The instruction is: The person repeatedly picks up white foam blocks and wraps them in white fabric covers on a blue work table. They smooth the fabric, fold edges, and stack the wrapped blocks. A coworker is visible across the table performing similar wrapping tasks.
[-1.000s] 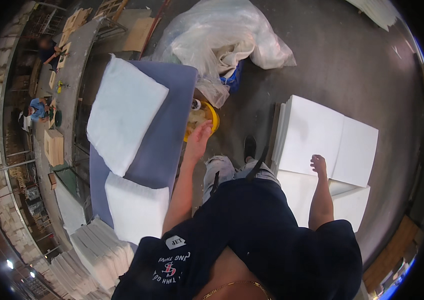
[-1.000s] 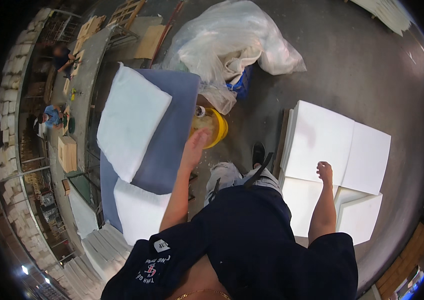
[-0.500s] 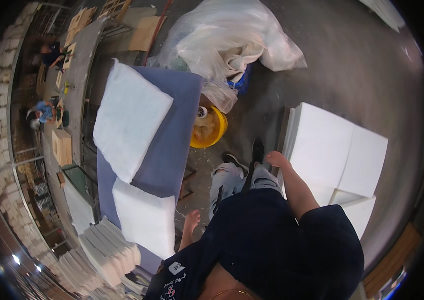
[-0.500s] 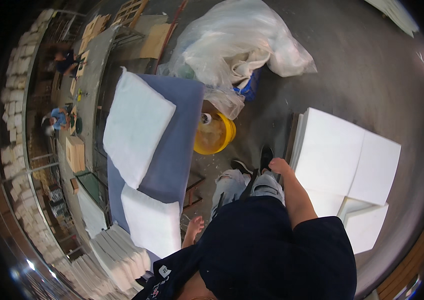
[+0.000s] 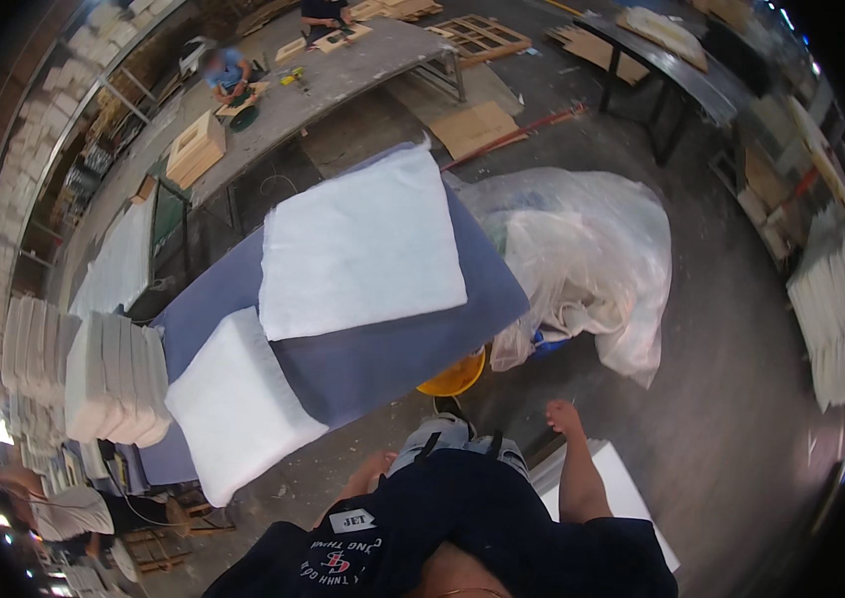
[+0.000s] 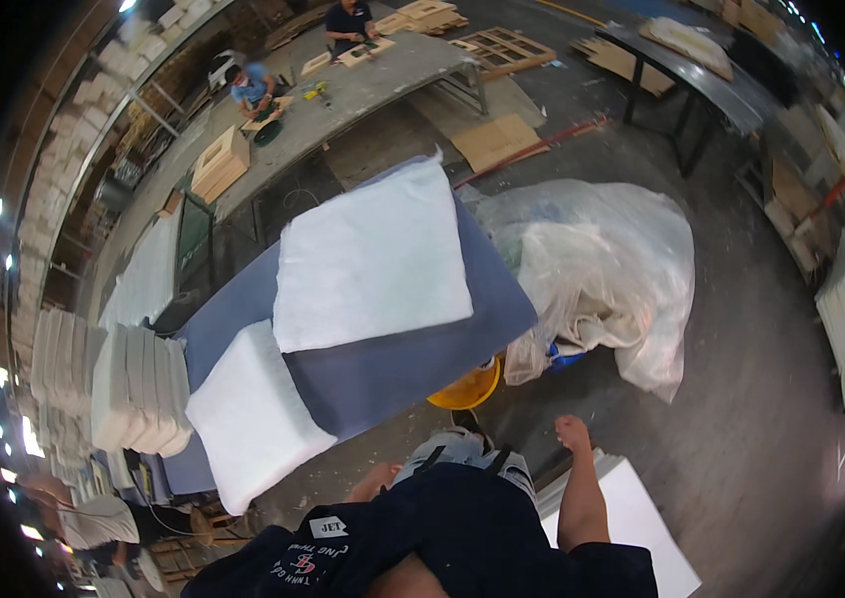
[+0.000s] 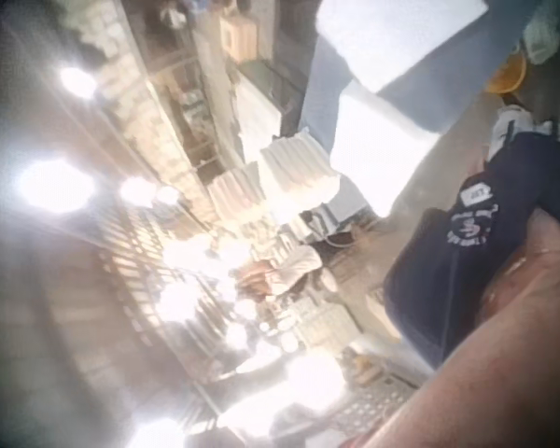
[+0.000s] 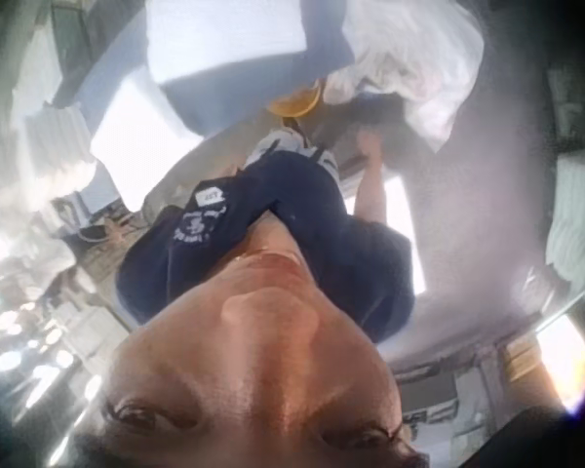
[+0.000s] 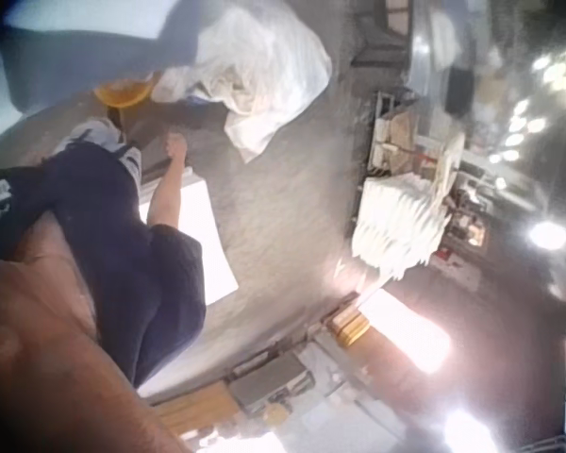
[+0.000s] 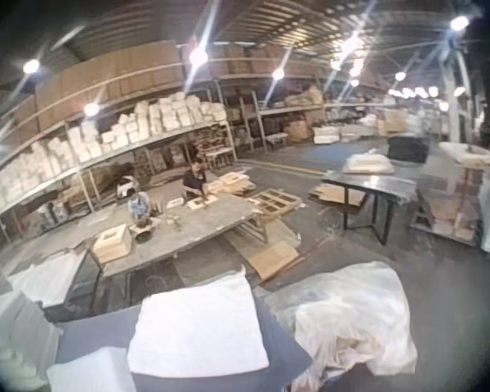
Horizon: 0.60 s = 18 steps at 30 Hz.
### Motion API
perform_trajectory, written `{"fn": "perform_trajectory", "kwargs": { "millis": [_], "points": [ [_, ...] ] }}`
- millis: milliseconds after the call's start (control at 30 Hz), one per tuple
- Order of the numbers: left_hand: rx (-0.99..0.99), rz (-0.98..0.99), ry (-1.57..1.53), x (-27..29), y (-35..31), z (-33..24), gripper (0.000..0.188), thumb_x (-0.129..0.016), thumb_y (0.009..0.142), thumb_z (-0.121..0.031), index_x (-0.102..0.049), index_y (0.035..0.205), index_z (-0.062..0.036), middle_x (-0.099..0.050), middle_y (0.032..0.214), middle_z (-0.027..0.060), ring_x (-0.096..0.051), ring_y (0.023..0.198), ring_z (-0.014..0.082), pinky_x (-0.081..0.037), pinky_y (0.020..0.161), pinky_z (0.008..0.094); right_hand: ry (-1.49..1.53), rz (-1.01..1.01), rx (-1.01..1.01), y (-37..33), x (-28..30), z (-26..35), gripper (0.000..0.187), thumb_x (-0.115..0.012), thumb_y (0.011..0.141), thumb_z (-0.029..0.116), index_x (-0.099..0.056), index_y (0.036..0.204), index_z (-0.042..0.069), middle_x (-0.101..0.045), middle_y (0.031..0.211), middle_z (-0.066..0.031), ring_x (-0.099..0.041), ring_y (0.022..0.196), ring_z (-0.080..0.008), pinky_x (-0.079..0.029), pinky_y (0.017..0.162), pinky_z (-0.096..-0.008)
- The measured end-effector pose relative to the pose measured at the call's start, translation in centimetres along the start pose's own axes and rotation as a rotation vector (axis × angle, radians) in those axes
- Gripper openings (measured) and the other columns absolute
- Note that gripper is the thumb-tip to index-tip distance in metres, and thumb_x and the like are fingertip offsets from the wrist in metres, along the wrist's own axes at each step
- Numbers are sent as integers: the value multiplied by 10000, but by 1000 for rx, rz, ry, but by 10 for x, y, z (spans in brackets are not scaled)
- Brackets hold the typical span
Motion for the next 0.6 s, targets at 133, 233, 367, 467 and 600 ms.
{"fn": "perform_trajectory", "kwargs": {
  "millis": [133,233,367,467,600],
  "points": [
    [156,-51,-249,51,42,-13,368,-483,936,-287,-651,1212,-111,-669,1190,125,-633,1097,311,-481,950,376,190,-13,-257,11,22,-17,196,-574,856,244,-648,983,115,-642,771,-18,-585,535,-141,-473,460,-292],
    [107,-240,-321,106,56,-68,380,-513,938,-304,-639,1228,-94,-683,1149,144,-642,1081,307,-487,934,367,134,-126,-278,22,58,-14,200,-566,861,263,-656,967,120,-639,773,-37,-643,660,-192,-526,568,-417],
    [56,-458,-496,135,48,-88,409,-547,937,-325,-638,1215,-40,-696,1107,167,-656,1054,303,-497,903,382,190,-279,-199,92,100,29,233,-566,867,279,-654,994,104,-653,784,-50,-648,667,-213,-532,598,-441],
    [162,-645,-696,121,-2,-109,430,-537,948,-343,-636,1202,-10,-701,1092,160,-666,1027,295,-504,882,399,-516,116,86,158,110,55,259,-580,854,275,-645,1039,105,-667,818,-81,-651,656,-221,-526,558,-420],
    [640,-610,-669,-42,-81,-70,417,-545,952,-345,-639,1199,-21,-697,1085,152,-669,996,264,-517,858,391,-75,243,-271,218,103,81,386,-553,894,414,-568,1108,94,-631,884,-135,-651,789,-308,-530,662,-509]
  ]
}}
Point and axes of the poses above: each hand's wrist, its own y-axis towards the middle knuckle, its own x-axis out of the back of the hand, z = x × y, the point moved 10 cm from there along y, towards the middle knuckle
